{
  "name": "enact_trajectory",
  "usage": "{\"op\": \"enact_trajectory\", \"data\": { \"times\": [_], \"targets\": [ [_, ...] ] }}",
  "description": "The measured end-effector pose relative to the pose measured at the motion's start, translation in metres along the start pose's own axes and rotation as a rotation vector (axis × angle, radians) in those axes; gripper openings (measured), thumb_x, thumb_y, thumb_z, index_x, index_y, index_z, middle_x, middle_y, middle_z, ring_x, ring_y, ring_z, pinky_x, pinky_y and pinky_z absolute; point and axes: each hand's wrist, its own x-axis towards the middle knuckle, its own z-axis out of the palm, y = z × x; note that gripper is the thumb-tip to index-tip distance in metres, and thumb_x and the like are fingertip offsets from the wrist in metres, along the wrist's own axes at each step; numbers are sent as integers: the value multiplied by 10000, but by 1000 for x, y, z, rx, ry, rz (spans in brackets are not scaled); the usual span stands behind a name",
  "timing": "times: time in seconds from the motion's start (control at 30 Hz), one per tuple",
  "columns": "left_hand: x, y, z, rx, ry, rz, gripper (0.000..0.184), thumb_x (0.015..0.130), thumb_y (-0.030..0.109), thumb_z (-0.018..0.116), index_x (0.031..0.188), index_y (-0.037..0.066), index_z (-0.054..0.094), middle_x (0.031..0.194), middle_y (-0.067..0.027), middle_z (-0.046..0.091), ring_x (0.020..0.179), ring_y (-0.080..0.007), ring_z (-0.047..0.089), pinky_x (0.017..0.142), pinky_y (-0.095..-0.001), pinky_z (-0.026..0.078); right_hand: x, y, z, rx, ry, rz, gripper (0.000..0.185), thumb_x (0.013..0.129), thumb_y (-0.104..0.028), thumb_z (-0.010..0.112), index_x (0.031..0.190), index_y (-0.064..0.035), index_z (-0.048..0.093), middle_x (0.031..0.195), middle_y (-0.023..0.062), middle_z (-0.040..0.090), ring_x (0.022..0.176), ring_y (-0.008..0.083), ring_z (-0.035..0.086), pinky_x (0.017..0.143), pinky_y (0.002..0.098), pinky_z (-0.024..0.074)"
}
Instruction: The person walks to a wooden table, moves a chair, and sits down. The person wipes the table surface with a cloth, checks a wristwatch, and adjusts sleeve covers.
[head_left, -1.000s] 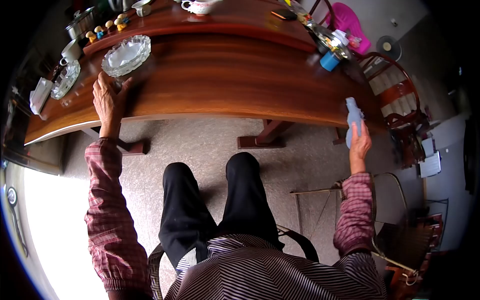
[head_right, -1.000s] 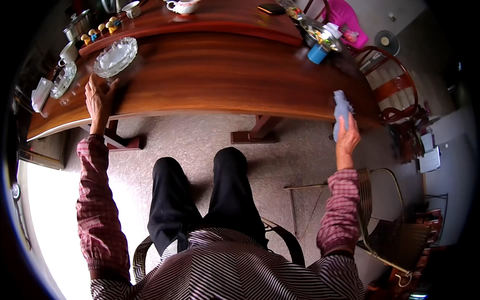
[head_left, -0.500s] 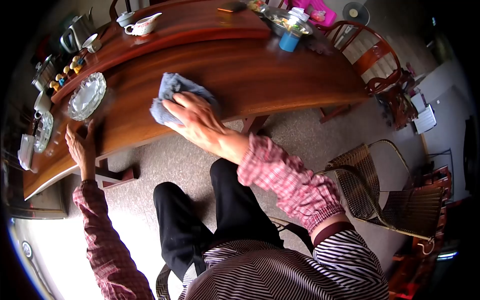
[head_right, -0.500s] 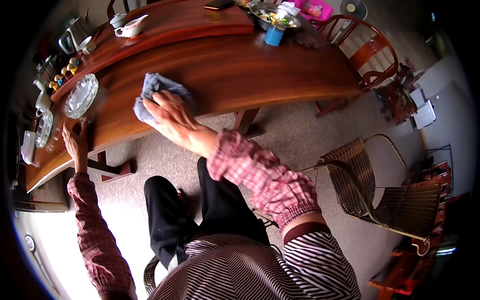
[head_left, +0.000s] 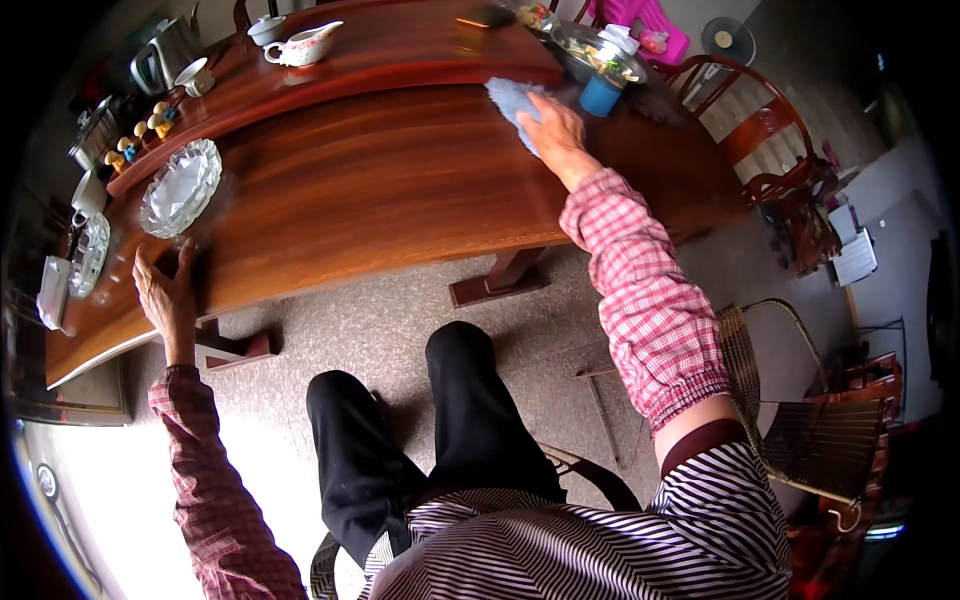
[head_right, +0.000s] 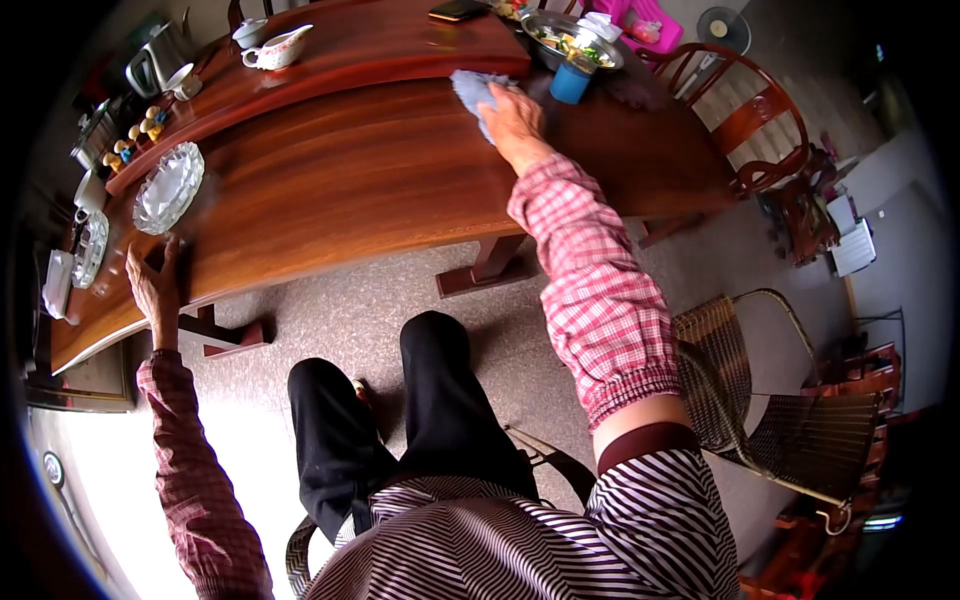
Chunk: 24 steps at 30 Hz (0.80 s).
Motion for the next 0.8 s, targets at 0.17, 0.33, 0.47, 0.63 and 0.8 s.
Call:
{"op": "enact_trajectory", "data": {
  "times": [0.17,0.33,0.47,0.63,0.8],
  "targets": [
    [1,5,-2,-48,21,12,869,788,570,681,1340,-48,418,1322,-265,477,1234,-379,455,1021,-436,371,-35,10,-39,-64,9,44,416,848,-280,650,1177,-28,617,1127,188,643,1038,359,611,893,439,479],
    [0,9,-3,-38,79,33,761,817,524,670,1292,-30,457,1242,-256,520,1166,-392,493,971,-458,403,-86,5,-91,-68,-6,63,409,862,-266,641,1202,-41,610,1140,182,638,1035,364,610,885,431,484],
    [-8,14,-6,-163,151,48,598,866,385,667,1295,11,484,1254,-238,517,1164,-390,495,962,-447,408,-125,-18,-124,-108,0,141,411,851,-238,666,1206,-39,613,1143,197,636,1047,372,608,901,424,485],
    [-72,46,-60,-206,278,224,501,885,262,667,1301,36,506,1310,-199,488,1220,-370,476,1004,-441,404,-142,-81,-143,216,0,186,346,861,-201,669,1166,-39,638,1111,162,660,996,295,648,872,385,523],
    [-150,48,-81,-312,80,136,446,921,226,624,1308,45,497,1345,-194,440,1237,-359,463,1000,-477,404,-150,-194,-93,449,-42,-172,293,857,-149,652,1114,-8,632,1044,139,639,961,273,629,830,368,535]
  ]
}}
